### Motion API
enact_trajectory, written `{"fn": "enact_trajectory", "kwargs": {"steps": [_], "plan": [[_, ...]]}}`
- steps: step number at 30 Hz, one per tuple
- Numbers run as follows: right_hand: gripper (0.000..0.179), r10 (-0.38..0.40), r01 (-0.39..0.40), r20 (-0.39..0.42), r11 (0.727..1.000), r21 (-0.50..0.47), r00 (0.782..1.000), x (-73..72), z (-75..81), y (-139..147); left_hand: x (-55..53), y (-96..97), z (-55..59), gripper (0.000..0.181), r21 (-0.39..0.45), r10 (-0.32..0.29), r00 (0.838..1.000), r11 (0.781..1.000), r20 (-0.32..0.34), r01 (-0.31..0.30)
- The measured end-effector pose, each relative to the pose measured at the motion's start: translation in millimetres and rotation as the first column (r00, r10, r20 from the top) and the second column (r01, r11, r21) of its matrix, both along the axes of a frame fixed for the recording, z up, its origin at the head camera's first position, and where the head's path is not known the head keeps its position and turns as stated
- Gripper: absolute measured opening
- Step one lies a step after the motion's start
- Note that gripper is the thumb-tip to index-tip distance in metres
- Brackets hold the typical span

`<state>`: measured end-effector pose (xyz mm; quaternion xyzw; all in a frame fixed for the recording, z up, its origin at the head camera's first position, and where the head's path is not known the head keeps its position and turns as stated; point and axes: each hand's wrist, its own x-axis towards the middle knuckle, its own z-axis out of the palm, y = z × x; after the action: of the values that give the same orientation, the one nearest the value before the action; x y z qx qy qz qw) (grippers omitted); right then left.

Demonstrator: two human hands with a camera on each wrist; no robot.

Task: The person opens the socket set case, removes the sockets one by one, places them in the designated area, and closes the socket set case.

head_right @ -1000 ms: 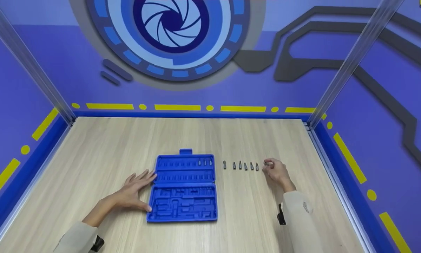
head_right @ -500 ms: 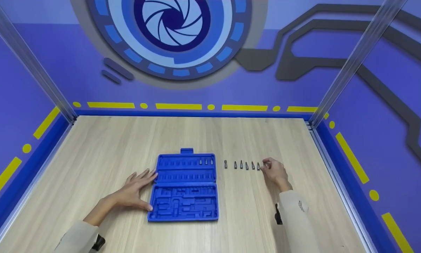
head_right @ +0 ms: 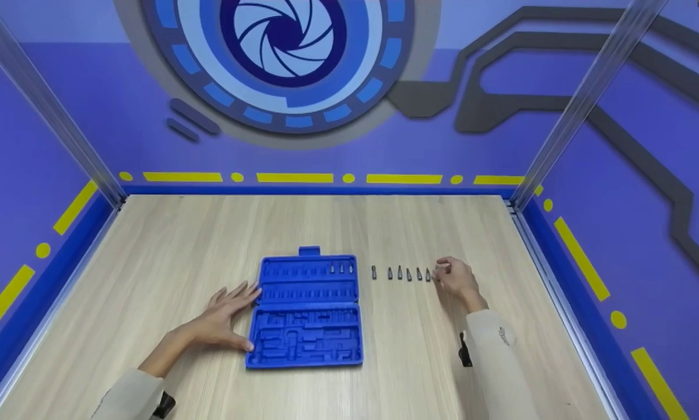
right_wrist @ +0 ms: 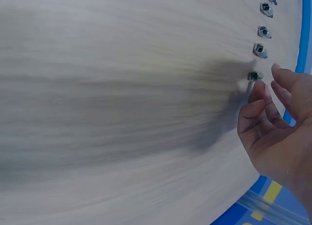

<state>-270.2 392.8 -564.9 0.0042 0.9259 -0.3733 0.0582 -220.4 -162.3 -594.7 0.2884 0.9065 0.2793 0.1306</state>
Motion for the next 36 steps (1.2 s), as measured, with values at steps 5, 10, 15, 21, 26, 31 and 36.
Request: {"fn": "enact_trajectory", "kwargs": {"steps": [5,10,15,21,26,31,36], "plan": [[0.038,0.022,-0.023,-0.054,1.000,-0.006,0.998,-6.9,8.0,-13.7,1.0,0.5,1.5,0.126,0.001,-0.002,1.000,1.000,-0.003,0.002],[0.036,0.101,-0.107,-0.116,0.993,-0.046,0.988,-18.0,19.4,-39.1,0.9,0.4,0.8,0.126,0.014,0.003,1.000,1.000,0.001,-0.003],[0.036,0.183,-0.194,-0.127,0.978,-0.082,0.975,-26.0,24.2,-69.7,-0.2,0.1,-0.2,0.126,0.006,-0.004,1.000,1.000,0.002,0.004],[0.036,0.244,-0.254,-0.087,0.958,-0.130,0.966,-32.8,22.2,-108.7,-0.4,0.2,0.3,0.127,-0.012,-0.009,1.000,1.000,-0.009,0.009],[0.037,0.280,-0.286,-0.062,0.943,-0.172,0.958,-37.2,17.1,-139.0,0.0,2.7,5.5,0.127,-0.041,-0.011,0.999,0.999,-0.032,0.009],[0.037,0.306,-0.312,-0.059,0.924,-0.223,0.950,-40.0,8.1,-164.4,-0.1,5.5,11.6,0.126,-0.061,-0.018,0.999,0.998,-0.038,0.016],[0.032,0.353,-0.362,-0.081,0.912,-0.194,0.932,-42.5,-4.4,-182.1,1.2,5.9,13.3,0.127,-0.078,-0.017,1.000,0.997,-0.024,0.015]]}}
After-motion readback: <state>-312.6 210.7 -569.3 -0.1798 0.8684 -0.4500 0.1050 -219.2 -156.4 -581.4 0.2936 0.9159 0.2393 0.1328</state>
